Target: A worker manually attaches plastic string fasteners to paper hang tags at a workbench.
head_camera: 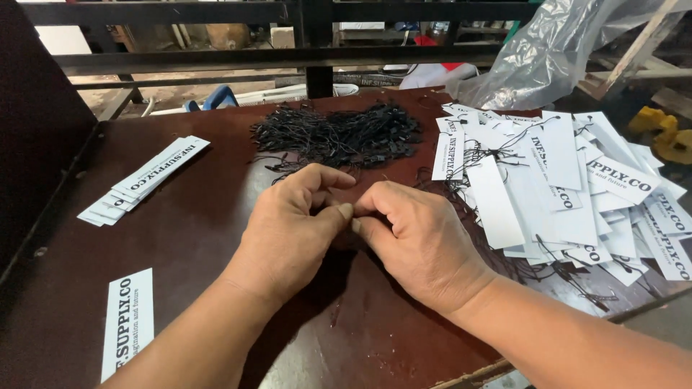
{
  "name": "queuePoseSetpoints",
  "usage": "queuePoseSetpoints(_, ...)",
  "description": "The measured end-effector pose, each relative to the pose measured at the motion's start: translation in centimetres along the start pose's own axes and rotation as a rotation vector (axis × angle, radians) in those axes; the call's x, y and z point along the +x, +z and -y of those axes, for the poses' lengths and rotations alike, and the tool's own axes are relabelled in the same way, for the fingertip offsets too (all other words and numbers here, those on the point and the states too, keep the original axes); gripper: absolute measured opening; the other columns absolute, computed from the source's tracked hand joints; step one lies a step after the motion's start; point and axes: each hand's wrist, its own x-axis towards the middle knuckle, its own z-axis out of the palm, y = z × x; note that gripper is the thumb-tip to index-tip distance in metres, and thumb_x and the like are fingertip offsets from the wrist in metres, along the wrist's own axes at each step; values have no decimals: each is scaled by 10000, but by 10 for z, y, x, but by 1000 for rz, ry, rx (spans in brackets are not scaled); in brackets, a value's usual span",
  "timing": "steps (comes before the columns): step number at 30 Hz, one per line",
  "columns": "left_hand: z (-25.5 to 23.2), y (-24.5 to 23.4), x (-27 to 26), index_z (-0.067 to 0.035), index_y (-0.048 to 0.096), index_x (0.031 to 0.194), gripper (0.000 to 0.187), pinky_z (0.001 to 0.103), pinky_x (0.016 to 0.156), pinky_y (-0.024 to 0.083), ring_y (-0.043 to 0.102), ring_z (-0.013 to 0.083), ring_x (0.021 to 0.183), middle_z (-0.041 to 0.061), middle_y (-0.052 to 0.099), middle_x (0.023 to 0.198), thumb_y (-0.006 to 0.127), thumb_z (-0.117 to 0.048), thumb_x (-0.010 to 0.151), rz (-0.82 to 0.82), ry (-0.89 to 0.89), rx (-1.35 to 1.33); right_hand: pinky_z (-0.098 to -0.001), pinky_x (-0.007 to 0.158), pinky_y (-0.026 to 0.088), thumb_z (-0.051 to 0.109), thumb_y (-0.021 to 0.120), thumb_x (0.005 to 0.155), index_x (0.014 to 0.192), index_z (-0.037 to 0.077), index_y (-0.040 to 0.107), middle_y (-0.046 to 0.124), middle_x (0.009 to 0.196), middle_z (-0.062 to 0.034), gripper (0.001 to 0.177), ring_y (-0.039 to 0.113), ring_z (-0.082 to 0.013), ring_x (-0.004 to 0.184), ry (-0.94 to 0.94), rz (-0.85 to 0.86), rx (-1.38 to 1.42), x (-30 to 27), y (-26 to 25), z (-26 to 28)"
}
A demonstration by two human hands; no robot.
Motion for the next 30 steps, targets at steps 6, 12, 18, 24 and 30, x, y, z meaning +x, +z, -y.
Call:
queuePoseSetpoints(6,9,4,4,-268,791,1079,269,252,678,468,573,68,678,-100,623,674,703,-253,825,-34,91,71,-322,590,469,68,715,840,802,103,606,661,719,-4,120,615,-181,621,-7,25,-8,1,0,-3)
queuePoseSetpoints(12,26,11,7,-269,743,1059,225,285,742,558,777,116,824,-82,824,873,702,-264,839,-151,412,211,-346,613,474,94,685,853,811,93,603,690,751,-22,92,643,-210,649,3,41,-5,-1,2,-7)
queuePoseSetpoints(18,23,12,7,-248,725,1080,205,303,756,564,784,149,845,-65,826,919,687,-314,890,-183,451,261,-375,676,512,157,665,840,875,100,639,757,849,-23,71,715,-239,756,43,72,-3,0,0,-6)
queuePoseSetpoints(24,16,11,3,-257,754,1051,216,258,703,541,707,97,700,-103,746,731,715,-239,839,-154,349,229,-389,618,461,160,676,852,815,109,584,705,746,-19,111,650,-238,656,103,92,-23,0,0,-7)
queuePoseSetpoints(30,7,2,7,-274,794,1018,193,255,692,512,655,69,713,-110,734,789,667,-274,872,-243,156,148,-349,610,445,148,673,897,794,118,580,659,685,-2,142,597,-187,614,136,59,24,2,-1,-5)
